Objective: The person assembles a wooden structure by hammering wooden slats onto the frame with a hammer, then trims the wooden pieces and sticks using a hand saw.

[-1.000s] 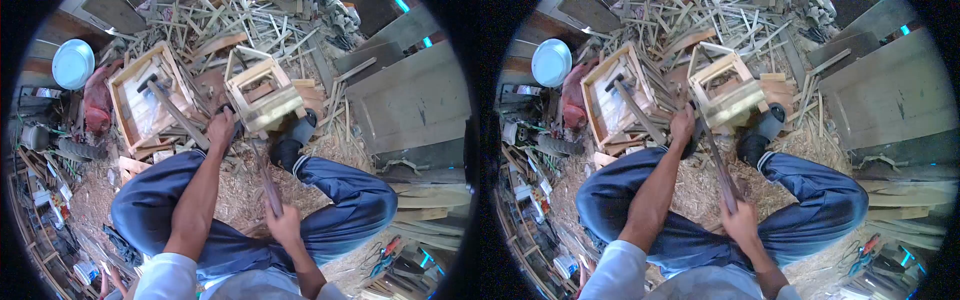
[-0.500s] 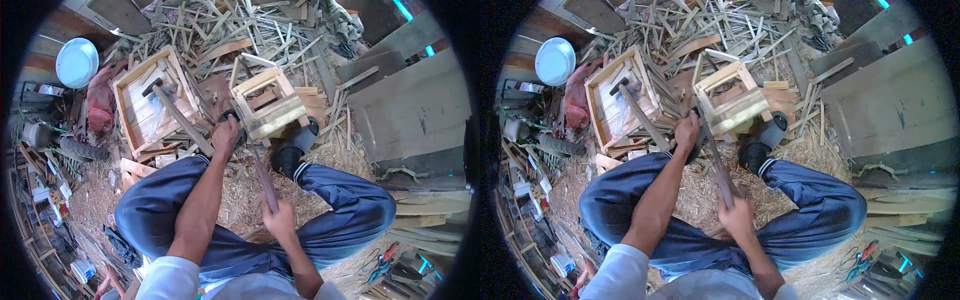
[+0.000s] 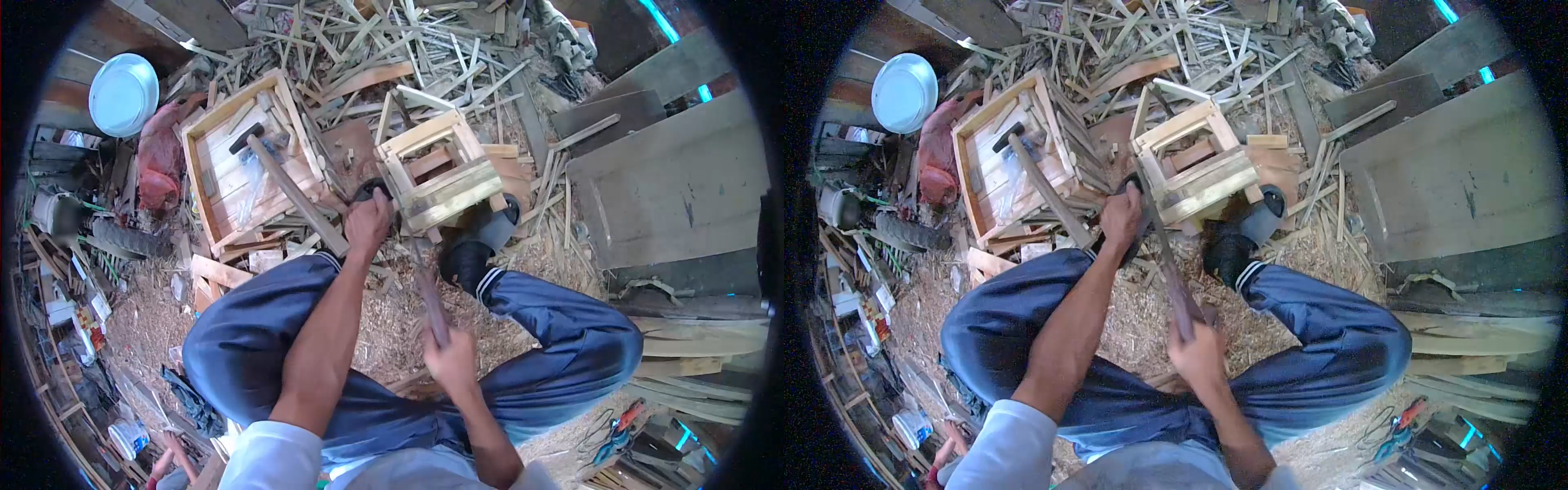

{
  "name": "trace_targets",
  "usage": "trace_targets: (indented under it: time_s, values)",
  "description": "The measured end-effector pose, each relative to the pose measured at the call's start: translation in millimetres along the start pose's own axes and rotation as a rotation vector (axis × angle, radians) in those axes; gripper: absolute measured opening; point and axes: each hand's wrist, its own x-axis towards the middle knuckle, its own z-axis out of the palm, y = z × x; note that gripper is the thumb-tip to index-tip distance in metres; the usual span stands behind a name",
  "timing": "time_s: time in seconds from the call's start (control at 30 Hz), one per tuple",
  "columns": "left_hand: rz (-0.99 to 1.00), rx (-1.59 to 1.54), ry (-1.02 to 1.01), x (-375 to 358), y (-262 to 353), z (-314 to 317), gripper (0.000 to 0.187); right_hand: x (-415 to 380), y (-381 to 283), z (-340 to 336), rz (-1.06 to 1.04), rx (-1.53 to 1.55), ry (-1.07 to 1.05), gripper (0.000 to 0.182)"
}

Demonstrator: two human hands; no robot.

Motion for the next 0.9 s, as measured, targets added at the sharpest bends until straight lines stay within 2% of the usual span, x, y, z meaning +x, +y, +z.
trace_targets:
  time_s: [0.1, 0.13, 0.17, 0.23, 0.37, 0.4, 0.5, 0.53, 0.63, 0.67, 0.77, 0.9]
  values:
    - [0.043, -0.049, 0.013, -4, 9, -10, 0.06, -23, -4, -23, -0.061, 0.005, 0.041, 0.034]
    - [0.022, -0.036, -0.025, -5, 12, -13, 0.06, -9, -4, -22, 0.014, -0.118, -0.054, 0.033]
    - [-0.004, -0.027, -0.056, -4, 13, -13, 0.06, 1, -3, -18, 0.023, -0.125, -0.049, 0.033]
    - [0.063, -0.003, -0.029, 2, 3, -7, 0.06, 16, -8, 1, -0.064, 0.006, -0.019, 0.034]
    - [0.085, 0.02, 0.065, -4, 1, -1, 0.059, -30, -2, -28, -0.092, -0.095, 0.03, 0.035]
    - [0.077, -0.021, 0.04, -3, 1, -1, 0.059, -8, -14, -25, -0.048, -0.098, -0.04, 0.034]
    - [0.074, -0.046, 0.02, 0, 4, -6, 0.06, 17, -23, -9, -0.076, -0.033, -0.022, 0.025]
    - [0.075, 0.008, 0.048, -4, 2, -4, 0.059, -6, -13, -16, -0.028, -0.041, -0.014, 0.037]
    - [0.086, -0.015, 0.091, -3, 0, 1, 0.057, -30, -10, -34, -0.127, -0.02, 0.053, 0.037]
    - [0.114, -0.018, 0.09, -3, -1, 1, 0.057, -14, -1, -23, -0.002, -0.144, -0.037, 0.036]
    - [0.189, -0.031, 0.138, 5, -4, 4, 0.056, -9, -4, -20, 0.005, -0.096, -0.045, 0.03]
    - [0.133, 0.006, 0.118, -1, -4, 8, 0.057, -30, -10, -33, -0.078, -0.125, -0.005, 0.028]
